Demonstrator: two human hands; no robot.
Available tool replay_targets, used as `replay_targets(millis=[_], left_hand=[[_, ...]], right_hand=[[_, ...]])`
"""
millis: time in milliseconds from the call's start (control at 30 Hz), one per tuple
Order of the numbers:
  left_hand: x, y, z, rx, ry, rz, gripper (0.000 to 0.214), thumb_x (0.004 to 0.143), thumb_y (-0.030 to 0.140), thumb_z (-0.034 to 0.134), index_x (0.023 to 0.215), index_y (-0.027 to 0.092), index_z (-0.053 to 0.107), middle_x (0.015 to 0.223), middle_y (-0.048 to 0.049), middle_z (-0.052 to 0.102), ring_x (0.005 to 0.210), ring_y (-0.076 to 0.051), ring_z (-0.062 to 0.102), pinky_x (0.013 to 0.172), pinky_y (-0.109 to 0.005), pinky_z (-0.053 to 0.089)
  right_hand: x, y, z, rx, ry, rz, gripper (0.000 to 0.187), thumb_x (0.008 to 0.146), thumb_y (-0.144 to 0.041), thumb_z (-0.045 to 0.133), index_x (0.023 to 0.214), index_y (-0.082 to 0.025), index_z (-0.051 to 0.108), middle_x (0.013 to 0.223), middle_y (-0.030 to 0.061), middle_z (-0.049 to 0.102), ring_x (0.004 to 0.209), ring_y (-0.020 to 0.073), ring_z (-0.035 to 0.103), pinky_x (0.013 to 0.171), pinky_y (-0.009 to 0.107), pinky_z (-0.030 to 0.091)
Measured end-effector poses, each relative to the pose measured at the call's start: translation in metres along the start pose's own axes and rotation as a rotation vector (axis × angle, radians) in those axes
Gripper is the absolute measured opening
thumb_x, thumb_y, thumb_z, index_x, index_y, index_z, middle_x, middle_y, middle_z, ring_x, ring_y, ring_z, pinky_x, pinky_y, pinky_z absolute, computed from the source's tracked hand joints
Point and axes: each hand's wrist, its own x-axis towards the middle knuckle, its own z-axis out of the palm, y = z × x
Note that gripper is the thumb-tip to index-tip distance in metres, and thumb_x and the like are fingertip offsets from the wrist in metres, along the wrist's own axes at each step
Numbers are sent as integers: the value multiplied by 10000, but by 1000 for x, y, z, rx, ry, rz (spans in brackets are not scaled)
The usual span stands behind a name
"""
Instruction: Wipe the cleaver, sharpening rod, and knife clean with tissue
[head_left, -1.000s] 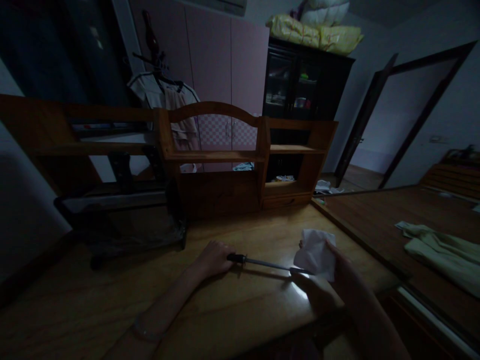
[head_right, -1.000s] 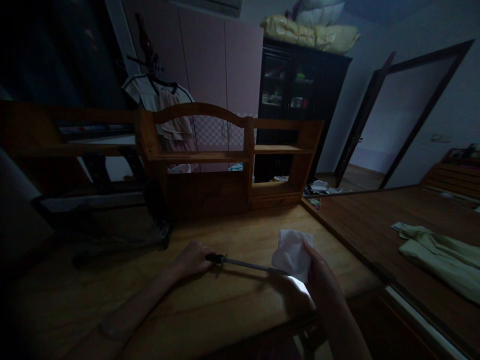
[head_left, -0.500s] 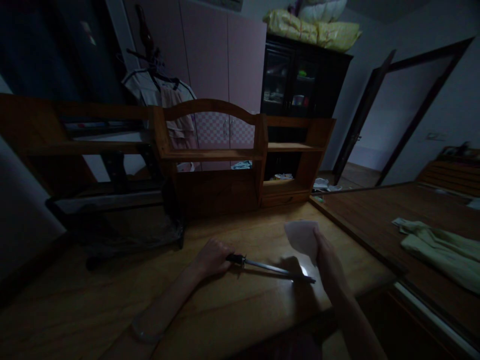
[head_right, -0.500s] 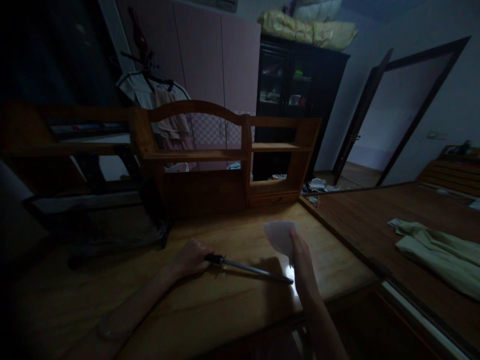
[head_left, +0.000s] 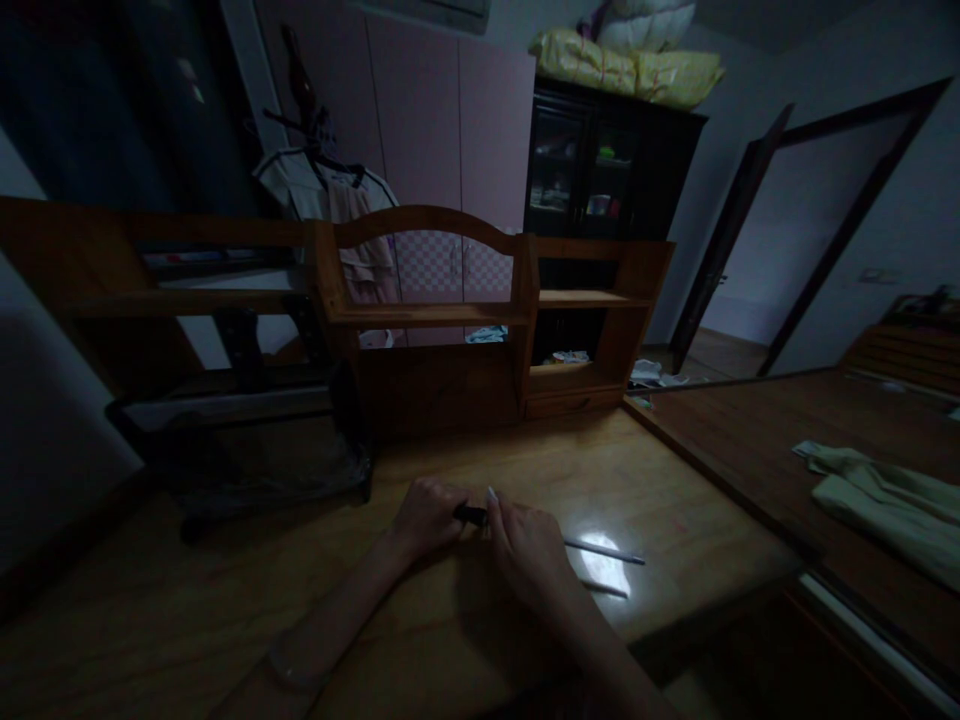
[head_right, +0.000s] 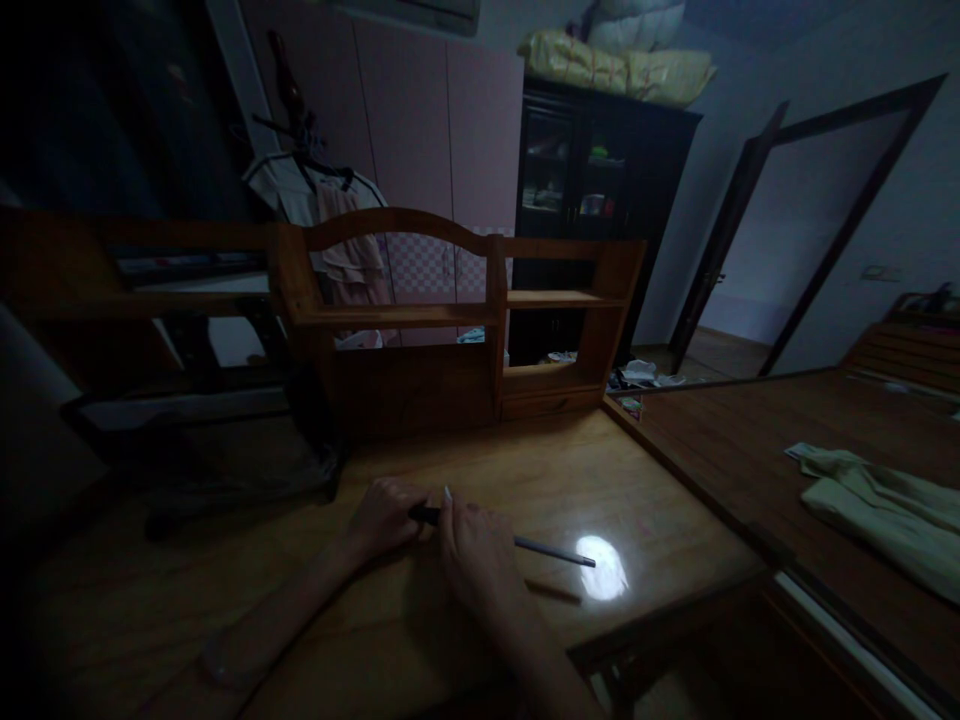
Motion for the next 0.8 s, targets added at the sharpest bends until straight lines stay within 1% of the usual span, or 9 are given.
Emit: replay_targets(millis=[67, 167, 267, 400, 500, 667, 800], left_hand=[[0, 3, 1, -4, 5, 1, 106, 698, 173, 536, 713, 194, 639, 705, -49, 675, 693, -212, 625, 619, -281, 353], [1, 8, 2, -5, -11, 17, 103, 697, 190, 544, 727, 192, 643, 711, -56, 677, 693, -219, 626, 621, -284, 360], [2, 11, 3, 1, -39, 27, 94, 685, 196, 557, 726, 189, 642, 721, -63, 678, 695, -222, 626, 623, -285, 369], [2, 12, 1, -3, -38, 30, 94, 702, 191, 547, 729, 192, 638, 734, -58, 677, 714, -219, 627, 637, -284, 375], [2, 12, 0, -30, -27, 42, 112, 736, 191, 528, 742, 199, 639, 734, -48, 678, 718, -209, 630, 647, -280, 377], [1, 15, 3, -54, -18, 48, 127, 736, 189, 536, 780, 203, 654, 746, -48, 685, 725, -208, 636, 650, -276, 380], [1, 14, 5, -41, -23, 48, 113, 731, 193, 538, 744, 198, 651, 724, -50, 681, 711, -206, 633, 642, -276, 374]], right_hand=[[-1, 3, -1, -49, -21, -14, 374, 994, -233, 223, 1178, -161, 540, 805, 94, 702, 670, 218, 667, 582, 283, 445], [-4, 8, -4, -66, -34, 6, 400, 999, -241, 193, 1071, -165, 580, 734, 81, 696, 619, 224, 665, 538, 289, 424], [-12, 13, -4, -65, -35, 5, 400, 1006, -251, 193, 1007, -175, 585, 689, 62, 685, 594, 220, 662, 523, 291, 409], [-26, 24, -7, -164, -45, -83, 327, 987, -185, 249, 1031, -169, 573, 744, 71, 692, 603, 220, 655, 506, 294, 378], [-36, 32, -16, -271, -87, -145, 300, 968, -150, 286, 1012, -169, 582, 773, 80, 696, 587, 218, 643, 481, 293, 337], [-49, 44, -31, -318, -120, -162, 311, 979, -167, 286, 956, -182, 596, 708, 58, 676, 573, 201, 628, 497, 293, 327], [-62, 57, -37, -340, -122, -155, 326, 977, -171, 276, 965, -180, 601, 717, 71, 672, 570, 199, 614, 502, 298, 338]])
